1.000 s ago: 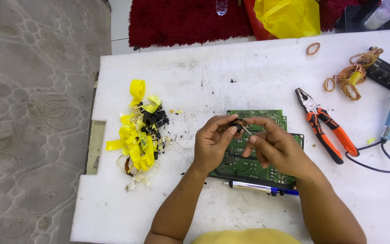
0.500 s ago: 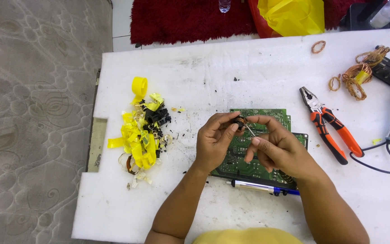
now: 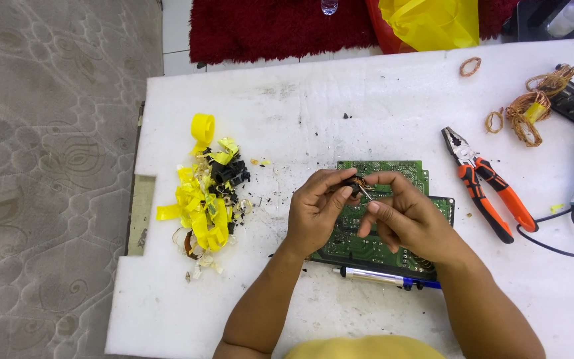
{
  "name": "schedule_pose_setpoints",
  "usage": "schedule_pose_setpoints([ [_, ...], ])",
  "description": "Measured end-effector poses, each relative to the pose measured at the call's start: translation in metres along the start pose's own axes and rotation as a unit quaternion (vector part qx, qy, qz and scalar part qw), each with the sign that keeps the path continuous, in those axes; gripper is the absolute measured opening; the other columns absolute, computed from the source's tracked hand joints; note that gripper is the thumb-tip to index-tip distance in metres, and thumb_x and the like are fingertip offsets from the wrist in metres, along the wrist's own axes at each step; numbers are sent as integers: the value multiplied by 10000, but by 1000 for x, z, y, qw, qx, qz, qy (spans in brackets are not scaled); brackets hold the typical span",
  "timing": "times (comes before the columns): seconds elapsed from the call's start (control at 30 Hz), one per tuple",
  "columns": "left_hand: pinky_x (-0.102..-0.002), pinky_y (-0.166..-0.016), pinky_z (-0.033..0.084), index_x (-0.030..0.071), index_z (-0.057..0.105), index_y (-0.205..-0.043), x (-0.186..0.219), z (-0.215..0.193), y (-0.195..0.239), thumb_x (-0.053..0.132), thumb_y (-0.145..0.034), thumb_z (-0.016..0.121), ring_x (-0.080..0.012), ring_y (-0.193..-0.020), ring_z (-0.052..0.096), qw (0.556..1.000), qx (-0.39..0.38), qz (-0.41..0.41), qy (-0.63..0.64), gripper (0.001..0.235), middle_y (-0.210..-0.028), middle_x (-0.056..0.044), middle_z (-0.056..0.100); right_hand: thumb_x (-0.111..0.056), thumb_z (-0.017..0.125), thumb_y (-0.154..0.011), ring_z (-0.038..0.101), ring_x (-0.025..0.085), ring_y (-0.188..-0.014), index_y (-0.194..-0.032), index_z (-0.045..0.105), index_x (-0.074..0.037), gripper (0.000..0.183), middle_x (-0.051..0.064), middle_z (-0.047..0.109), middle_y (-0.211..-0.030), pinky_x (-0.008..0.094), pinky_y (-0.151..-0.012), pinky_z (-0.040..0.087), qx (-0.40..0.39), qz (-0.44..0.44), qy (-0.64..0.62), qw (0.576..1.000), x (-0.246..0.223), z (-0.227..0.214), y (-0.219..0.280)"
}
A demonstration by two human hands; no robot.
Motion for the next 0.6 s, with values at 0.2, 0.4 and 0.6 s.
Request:
schedule_pose_setpoints([
  [0.2, -439, -887, 728, -113, 682, -1409, -8, -4, 1, -14, -1132, 620, -312, -1071, 788, 1000, -15, -7, 12, 301, -1269, -271, 700, 11, 505, -1067, 496, 125, -257, -1455, 489, 63, 392, 243, 771, -634, 227, -260, 343, -14, 1, -54, 998, 2, -1, -4],
  [0.4, -437, -905, 732, -115, 674, -1417, -16, -7, 2, -15, -1138, 608, -299, -1074, 789, 999, -7, -13, 51, 304, -1290, -267, 705, 18, 488, -1070, 458, 106, -238, -1435, 528, 54, 369, 235, 724, -576, 210, -252, 310, -30, -3, -104, 994, 13, -10, -6],
  [0.6, -431, -899, 736, -128, 672, -1412, -19, -8, 3, -31, -1121, 633, -291, -1049, 792, 997, 7, -11, 72, 309, -1250, -268, 720, -5, 465, -1093, 421, 92, -226, -1455, 516, 70, 374, 239, 681, -556, 202, -241, 318, -10, -1, -144, 990, 19, -11, -8],
])
Point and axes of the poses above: each hand's wrist, its own y-axis away from the middle knuckle, its own z-axis out of the palm, x = y × z, the point moved 7 cm from there along -y, towards the middle knuckle
